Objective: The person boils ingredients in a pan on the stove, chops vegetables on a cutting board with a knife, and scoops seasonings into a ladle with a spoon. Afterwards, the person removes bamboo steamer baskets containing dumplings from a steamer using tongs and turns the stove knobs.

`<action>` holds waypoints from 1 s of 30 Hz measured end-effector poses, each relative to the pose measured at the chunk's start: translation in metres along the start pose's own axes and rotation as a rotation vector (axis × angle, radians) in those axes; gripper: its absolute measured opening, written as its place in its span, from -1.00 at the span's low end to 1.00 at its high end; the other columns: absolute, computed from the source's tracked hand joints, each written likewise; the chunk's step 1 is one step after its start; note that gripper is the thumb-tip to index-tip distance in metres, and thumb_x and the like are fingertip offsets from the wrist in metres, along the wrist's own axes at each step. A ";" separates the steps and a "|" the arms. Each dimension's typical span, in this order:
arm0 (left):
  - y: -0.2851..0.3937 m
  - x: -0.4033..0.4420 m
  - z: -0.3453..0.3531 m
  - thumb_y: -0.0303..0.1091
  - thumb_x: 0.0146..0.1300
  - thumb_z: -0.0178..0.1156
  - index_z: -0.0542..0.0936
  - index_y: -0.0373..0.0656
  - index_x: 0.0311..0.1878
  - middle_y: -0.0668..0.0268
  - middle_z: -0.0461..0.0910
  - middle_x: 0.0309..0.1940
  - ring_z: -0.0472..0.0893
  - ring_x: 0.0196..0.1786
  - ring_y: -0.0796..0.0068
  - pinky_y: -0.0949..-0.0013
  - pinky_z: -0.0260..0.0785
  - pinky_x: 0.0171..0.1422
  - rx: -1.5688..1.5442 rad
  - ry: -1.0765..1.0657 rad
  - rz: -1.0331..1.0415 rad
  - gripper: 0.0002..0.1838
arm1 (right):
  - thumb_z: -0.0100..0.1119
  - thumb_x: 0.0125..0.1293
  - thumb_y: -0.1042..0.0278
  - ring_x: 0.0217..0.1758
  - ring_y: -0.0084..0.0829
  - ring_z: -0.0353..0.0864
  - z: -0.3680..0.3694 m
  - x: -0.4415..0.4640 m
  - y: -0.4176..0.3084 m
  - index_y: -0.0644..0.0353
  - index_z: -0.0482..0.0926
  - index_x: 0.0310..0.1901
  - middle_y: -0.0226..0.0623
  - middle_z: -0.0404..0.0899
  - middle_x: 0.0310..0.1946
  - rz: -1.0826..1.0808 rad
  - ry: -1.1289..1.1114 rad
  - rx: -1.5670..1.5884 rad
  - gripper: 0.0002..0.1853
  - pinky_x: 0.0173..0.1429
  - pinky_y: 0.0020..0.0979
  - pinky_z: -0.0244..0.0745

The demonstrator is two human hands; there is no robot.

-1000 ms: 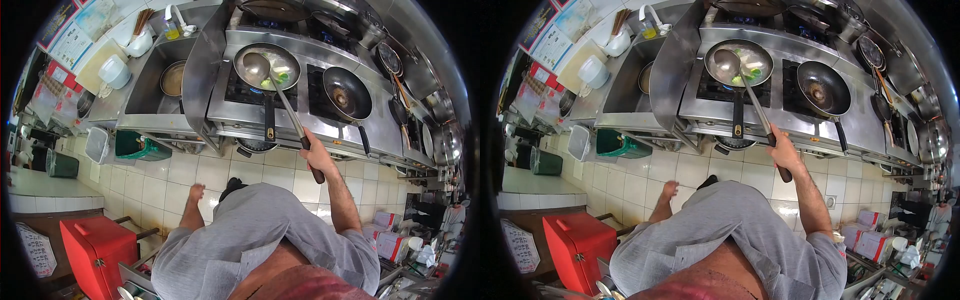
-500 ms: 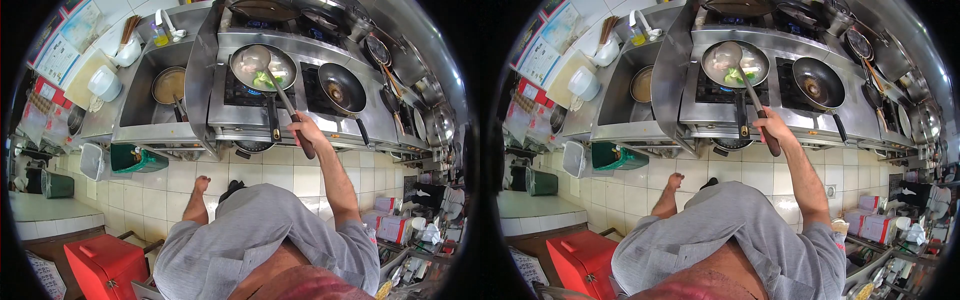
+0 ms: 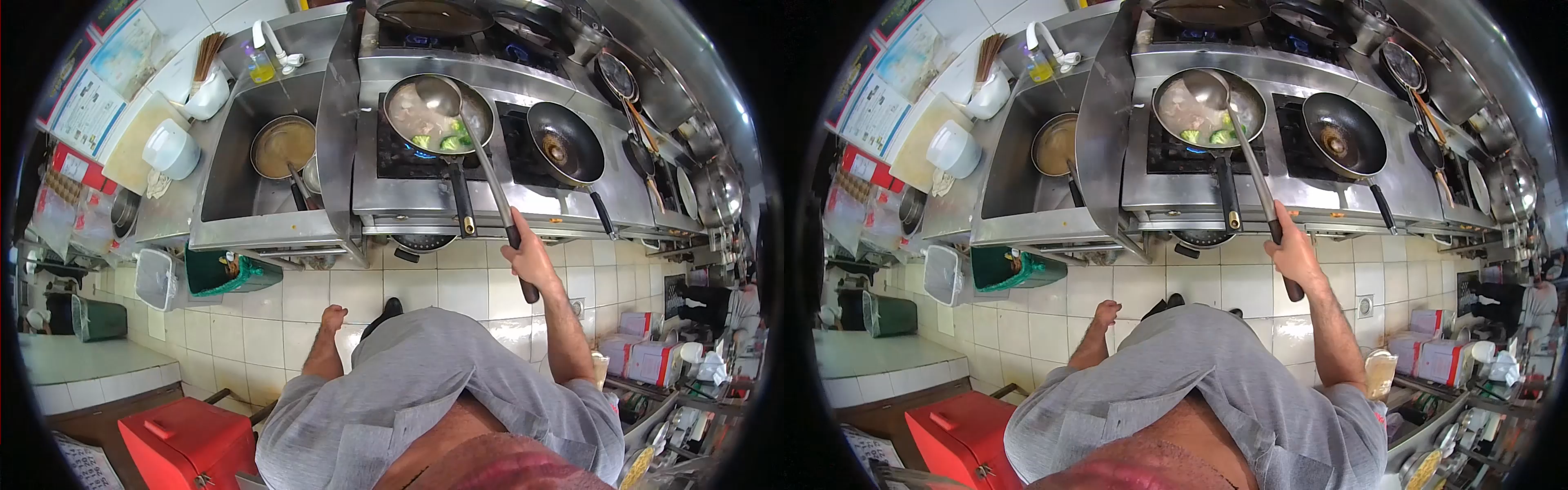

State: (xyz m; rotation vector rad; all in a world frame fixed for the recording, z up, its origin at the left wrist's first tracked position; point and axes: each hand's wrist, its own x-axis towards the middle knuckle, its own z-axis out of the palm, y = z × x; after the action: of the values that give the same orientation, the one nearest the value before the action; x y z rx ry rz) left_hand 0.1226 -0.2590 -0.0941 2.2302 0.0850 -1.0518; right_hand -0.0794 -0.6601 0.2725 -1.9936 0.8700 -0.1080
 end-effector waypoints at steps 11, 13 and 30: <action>0.105 0.035 0.014 -0.13 0.04 0.24 0.57 -0.25 -0.09 0.12 0.61 -0.19 0.57 -0.08 0.27 0.33 0.38 0.03 0.248 -0.003 0.408 -0.57 | 0.10 0.04 0.52 -0.39 -0.16 0.58 0.031 0.032 0.015 0.16 0.04 0.35 0.02 0.55 -0.31 -0.191 0.101 -0.155 -0.22 -0.28 -0.23 0.47; 0.140 0.017 0.031 -0.14 0.06 0.24 0.56 -0.24 -0.09 0.13 0.60 -0.17 0.57 -0.08 0.27 0.33 0.38 0.02 0.140 -0.085 0.423 -0.58 | 0.08 0.05 0.49 -0.19 0.08 0.55 0.028 0.035 0.017 0.12 0.00 0.34 0.08 0.57 -0.31 -0.144 0.091 -0.354 -0.22 -0.07 -0.07 0.43; 0.166 0.000 0.074 -0.18 0.06 0.27 0.55 -0.28 -0.10 0.08 0.60 -0.17 0.58 -0.08 0.21 0.30 0.41 0.03 0.386 -0.151 0.493 -0.59 | 0.12 0.06 0.46 -0.14 0.06 0.55 0.018 0.031 0.034 0.12 0.05 0.34 0.14 0.55 -0.28 -0.047 0.015 -0.282 -0.23 -0.05 -0.15 0.42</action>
State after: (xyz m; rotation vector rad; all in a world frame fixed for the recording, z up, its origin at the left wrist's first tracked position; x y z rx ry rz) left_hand 0.1262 -0.4319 -0.0387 2.3117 -0.7521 -1.0088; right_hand -0.0672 -0.6764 0.2279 -2.2787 0.8868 -0.0277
